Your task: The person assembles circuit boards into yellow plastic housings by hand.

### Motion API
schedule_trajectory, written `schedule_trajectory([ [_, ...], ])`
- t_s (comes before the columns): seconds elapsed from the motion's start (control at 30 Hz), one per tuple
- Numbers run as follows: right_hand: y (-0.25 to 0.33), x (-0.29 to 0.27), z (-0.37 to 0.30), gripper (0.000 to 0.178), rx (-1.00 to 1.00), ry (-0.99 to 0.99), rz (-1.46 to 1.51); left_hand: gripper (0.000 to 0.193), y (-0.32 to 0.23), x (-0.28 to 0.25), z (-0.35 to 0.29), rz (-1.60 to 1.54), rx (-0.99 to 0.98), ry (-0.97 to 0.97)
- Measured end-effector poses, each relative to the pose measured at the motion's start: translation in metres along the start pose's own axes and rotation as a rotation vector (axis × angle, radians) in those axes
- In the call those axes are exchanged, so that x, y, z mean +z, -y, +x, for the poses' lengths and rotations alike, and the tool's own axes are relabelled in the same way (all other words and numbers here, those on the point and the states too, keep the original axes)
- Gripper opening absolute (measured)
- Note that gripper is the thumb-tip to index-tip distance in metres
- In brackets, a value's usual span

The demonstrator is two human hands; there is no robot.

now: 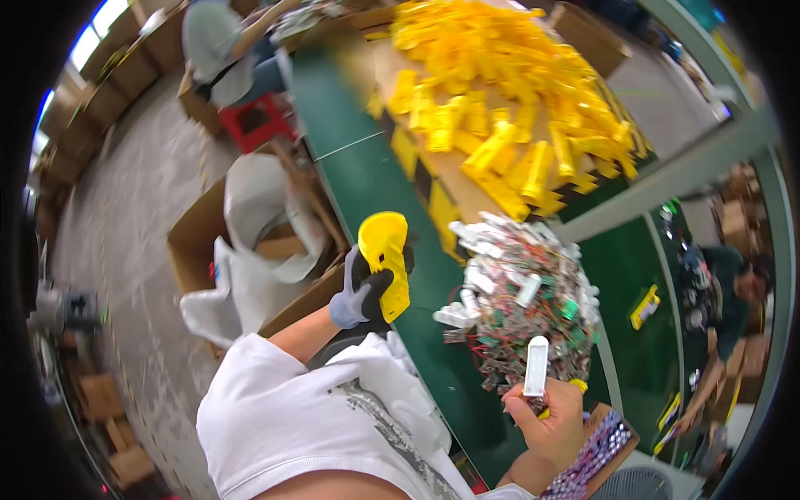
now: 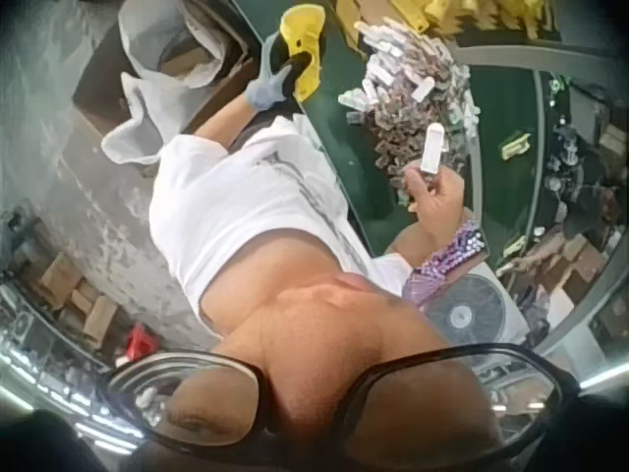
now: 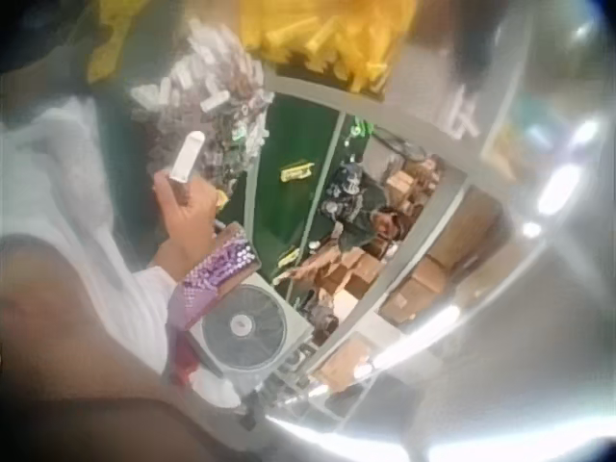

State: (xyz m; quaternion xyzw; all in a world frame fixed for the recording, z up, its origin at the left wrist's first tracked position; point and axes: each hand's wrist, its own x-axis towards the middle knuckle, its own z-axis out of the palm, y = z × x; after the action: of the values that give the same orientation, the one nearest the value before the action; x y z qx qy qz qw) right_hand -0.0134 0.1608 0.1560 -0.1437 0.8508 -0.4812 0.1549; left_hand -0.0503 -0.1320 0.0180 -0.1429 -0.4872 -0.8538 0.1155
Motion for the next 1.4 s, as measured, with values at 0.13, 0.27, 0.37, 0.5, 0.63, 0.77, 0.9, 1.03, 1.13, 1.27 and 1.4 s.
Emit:
schedule_trajectory([
  [0.13,0.038,0.027,0.061,0.009,-0.390,0.292,-0.141,0.057,-0.024,-0.101,-0.088,1.237,0.193,-0.012],
  [0.27,0.074,0.070,0.108,0.010,-0.546,0.289,-0.130,0.044,0.009,-0.185,-0.183,1.620,-0.357,-0.396],
  [0.37,0.084,0.116,0.143,0.010,-0.466,0.309,-0.203,0.047,0.042,-0.232,-0.237,1.802,-0.482,-0.203],
  [0.5,0.087,0.178,0.191,0.015,-0.351,0.548,-0.357,0.044,0.056,-0.248,-0.250,1.648,-0.810,-0.125],
  [0.63,0.077,0.244,0.245,0.025,-0.289,0.606,-0.223,0.045,0.052,-0.254,-0.227,1.488,-0.969,0.016],
  [0.77,0.091,0.310,0.325,0.029,-0.416,0.406,-0.273,0.059,0.059,-0.255,-0.242,1.464,-0.927,0.049],
  [0.9,0.121,0.355,0.421,0.036,-0.503,0.241,-0.310,0.064,0.063,-0.263,-0.243,1.434,-0.862,-0.001],
  [1.03,0.141,0.379,0.465,0.057,-0.232,0.224,-0.665,0.062,0.070,-0.251,-0.262,1.469,-0.781,-0.075],
  [1.13,0.145,0.358,0.452,0.068,-0.304,0.115,-0.663,0.061,0.069,-0.251,-0.263,1.493,-0.755,-0.047],
  [1.27,0.140,0.292,0.407,0.059,-0.426,0.400,-0.437,0.061,0.071,-0.260,-0.270,1.469,-0.727,-0.077],
  [1.4,0.125,0.185,0.313,0.045,-0.359,0.513,-0.401,0.057,0.076,-0.260,-0.274,1.508,-0.775,-0.103],
])
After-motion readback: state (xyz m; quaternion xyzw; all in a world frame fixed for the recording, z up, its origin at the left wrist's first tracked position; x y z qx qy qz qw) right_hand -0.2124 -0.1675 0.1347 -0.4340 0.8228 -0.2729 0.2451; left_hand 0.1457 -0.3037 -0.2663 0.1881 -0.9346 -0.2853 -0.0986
